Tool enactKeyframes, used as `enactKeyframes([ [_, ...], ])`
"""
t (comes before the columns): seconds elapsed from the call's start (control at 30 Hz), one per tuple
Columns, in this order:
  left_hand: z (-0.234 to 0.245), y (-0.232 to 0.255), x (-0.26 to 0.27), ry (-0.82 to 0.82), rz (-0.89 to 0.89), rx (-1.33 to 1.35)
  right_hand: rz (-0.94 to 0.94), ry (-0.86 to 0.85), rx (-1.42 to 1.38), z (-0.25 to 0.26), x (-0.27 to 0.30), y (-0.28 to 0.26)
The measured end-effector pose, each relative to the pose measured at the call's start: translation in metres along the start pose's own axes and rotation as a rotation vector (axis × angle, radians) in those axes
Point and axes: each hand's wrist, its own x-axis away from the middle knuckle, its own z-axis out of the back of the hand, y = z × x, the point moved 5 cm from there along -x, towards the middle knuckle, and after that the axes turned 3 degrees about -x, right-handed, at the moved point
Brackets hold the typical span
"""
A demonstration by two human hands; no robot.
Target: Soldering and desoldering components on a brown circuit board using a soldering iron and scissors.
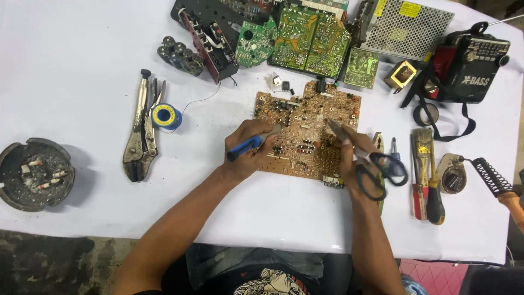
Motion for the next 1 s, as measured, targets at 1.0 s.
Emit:
enactKeyframes([
  [1.0, -0.014, 0.005, 0.006, -0.108, -0.019, -0.006, 0.12, 0.001, -0.141, -0.002, 0.011, -0.023],
])
